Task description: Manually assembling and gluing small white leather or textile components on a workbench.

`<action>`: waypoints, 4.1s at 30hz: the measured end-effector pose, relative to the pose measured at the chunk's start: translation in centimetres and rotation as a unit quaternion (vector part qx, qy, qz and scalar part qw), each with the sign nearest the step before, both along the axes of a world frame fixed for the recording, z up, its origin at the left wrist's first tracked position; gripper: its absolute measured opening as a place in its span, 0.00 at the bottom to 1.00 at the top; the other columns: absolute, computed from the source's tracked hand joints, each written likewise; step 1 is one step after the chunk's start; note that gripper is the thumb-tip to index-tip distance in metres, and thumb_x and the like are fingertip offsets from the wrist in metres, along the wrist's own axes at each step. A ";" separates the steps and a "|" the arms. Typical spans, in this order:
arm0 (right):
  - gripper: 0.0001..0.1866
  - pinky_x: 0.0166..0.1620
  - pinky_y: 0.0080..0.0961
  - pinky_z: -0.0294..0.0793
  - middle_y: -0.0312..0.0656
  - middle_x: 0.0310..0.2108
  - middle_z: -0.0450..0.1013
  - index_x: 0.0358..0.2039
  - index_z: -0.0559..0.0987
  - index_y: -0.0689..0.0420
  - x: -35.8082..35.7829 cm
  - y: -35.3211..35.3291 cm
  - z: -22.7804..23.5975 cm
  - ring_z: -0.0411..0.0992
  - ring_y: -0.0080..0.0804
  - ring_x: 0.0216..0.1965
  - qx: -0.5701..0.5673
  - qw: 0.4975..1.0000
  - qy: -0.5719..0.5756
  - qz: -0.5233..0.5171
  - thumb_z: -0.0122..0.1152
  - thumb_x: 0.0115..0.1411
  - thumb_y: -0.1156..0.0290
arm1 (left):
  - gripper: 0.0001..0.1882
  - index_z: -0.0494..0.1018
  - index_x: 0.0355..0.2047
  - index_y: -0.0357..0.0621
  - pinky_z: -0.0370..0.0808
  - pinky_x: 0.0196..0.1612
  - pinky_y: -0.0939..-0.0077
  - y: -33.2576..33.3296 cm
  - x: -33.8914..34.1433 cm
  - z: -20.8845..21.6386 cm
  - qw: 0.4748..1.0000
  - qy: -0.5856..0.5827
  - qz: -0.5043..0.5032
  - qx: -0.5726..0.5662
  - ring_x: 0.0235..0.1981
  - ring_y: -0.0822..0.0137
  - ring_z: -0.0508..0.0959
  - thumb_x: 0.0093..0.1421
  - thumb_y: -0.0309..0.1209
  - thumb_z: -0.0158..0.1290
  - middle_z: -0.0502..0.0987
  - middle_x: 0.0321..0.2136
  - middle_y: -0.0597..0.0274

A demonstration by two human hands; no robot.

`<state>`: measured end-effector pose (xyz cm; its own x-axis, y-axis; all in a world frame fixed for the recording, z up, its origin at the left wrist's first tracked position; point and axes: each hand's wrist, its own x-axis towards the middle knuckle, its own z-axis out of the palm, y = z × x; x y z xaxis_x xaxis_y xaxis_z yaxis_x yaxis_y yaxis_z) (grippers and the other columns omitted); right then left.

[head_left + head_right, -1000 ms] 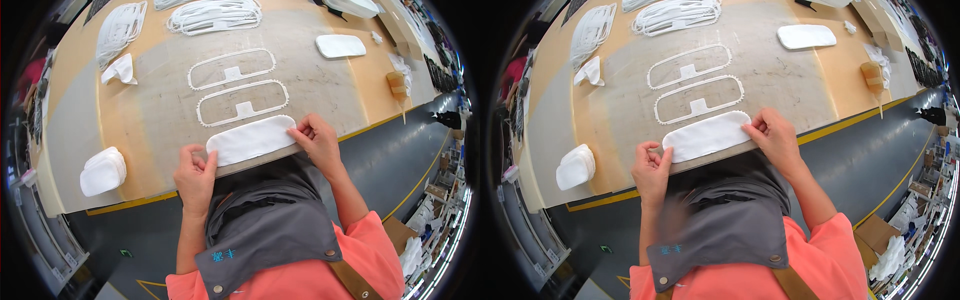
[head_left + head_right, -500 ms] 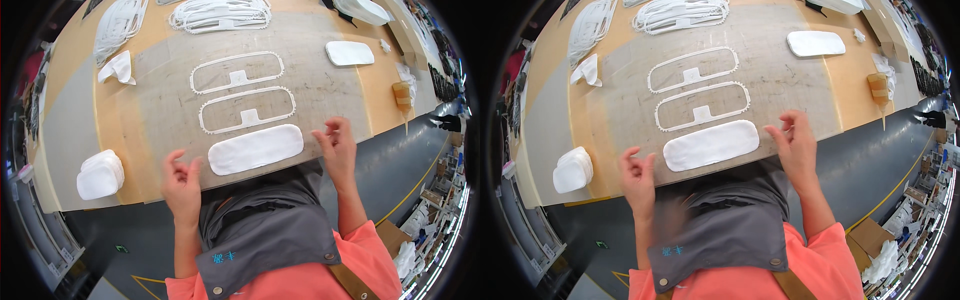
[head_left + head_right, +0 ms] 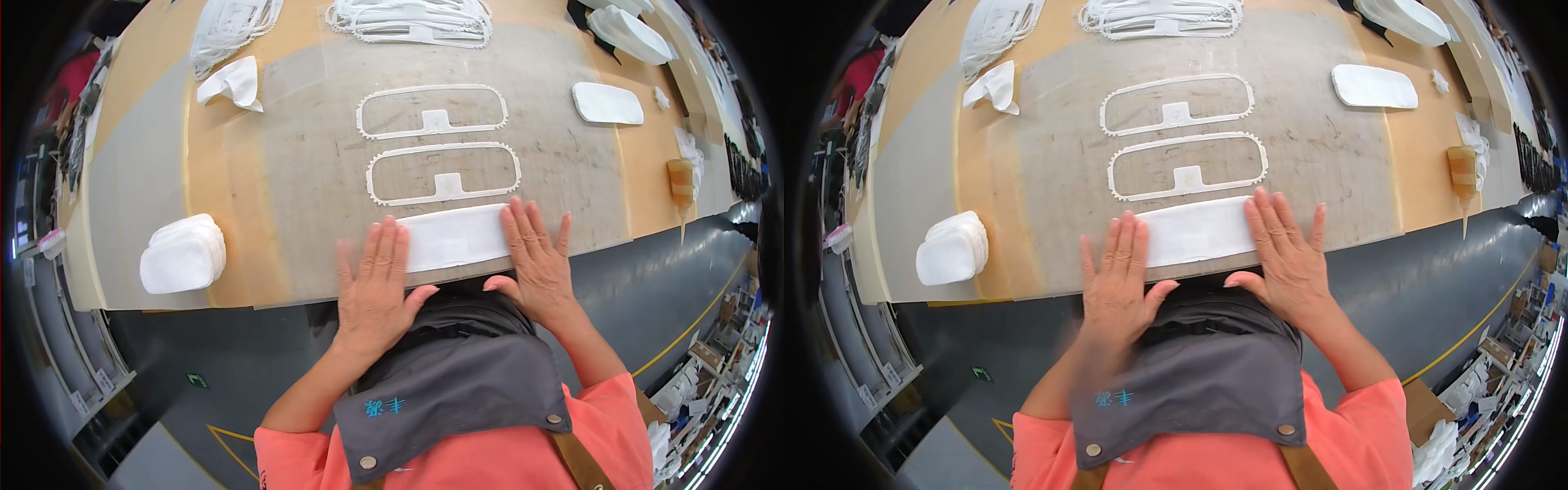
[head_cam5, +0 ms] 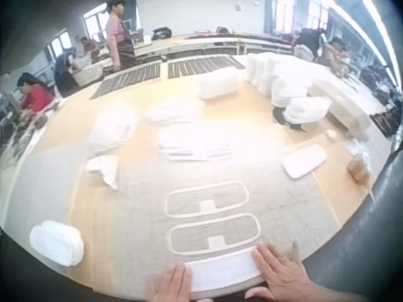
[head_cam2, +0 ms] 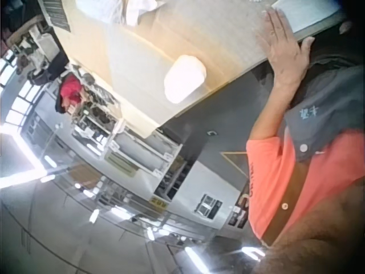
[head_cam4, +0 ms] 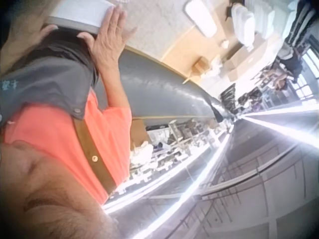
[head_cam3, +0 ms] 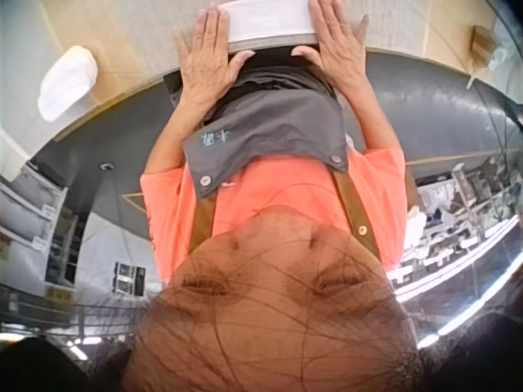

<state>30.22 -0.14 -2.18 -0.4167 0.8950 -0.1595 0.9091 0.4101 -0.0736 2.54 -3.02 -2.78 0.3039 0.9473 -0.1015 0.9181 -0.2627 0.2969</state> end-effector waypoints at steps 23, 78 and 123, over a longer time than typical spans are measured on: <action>0.07 0.37 0.35 0.73 0.43 0.29 0.68 0.31 0.74 0.58 -10.9 5.2 0.2 0.71 0.41 0.33 0.023 0.939 0.246 0.239 0.65 0.55 0.75 | 0.33 0.69 0.66 0.47 0.36 0.70 0.25 -4.3 -4.1 0.4 0.977 -0.129 0.131 0.106 0.77 0.43 0.48 0.69 0.55 0.52 0.54 0.74 0.47; 0.09 0.32 0.17 0.73 0.32 0.28 0.77 0.39 0.82 0.61 1.6 8.0 2.7 0.73 0.16 0.28 -0.246 0.720 0.590 -0.269 0.66 0.68 0.67 | 0.10 0.81 0.43 0.35 0.83 0.37 0.79 7.2 0.3 4.4 0.750 -0.558 0.314 -0.164 0.35 0.77 0.82 0.69 0.31 0.59 0.84 0.34 0.65; 0.11 0.19 0.14 0.67 0.32 0.25 0.70 0.33 0.78 0.59 -0.4 9.2 0.5 0.65 0.14 0.23 -0.112 0.811 0.474 -0.324 0.72 0.62 0.67 | 0.10 0.79 0.32 0.39 0.64 0.26 0.89 10.9 -2.2 0.0 0.864 -0.389 0.315 -0.056 0.22 0.86 0.66 0.62 0.31 0.68 0.72 0.21 0.78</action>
<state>29.86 9.10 -1.72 0.0987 0.9682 -0.2300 0.4201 -0.2501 -0.8723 0.32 7.89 -2.76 -0.2508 0.9472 -0.1996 0.3799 0.2860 0.8797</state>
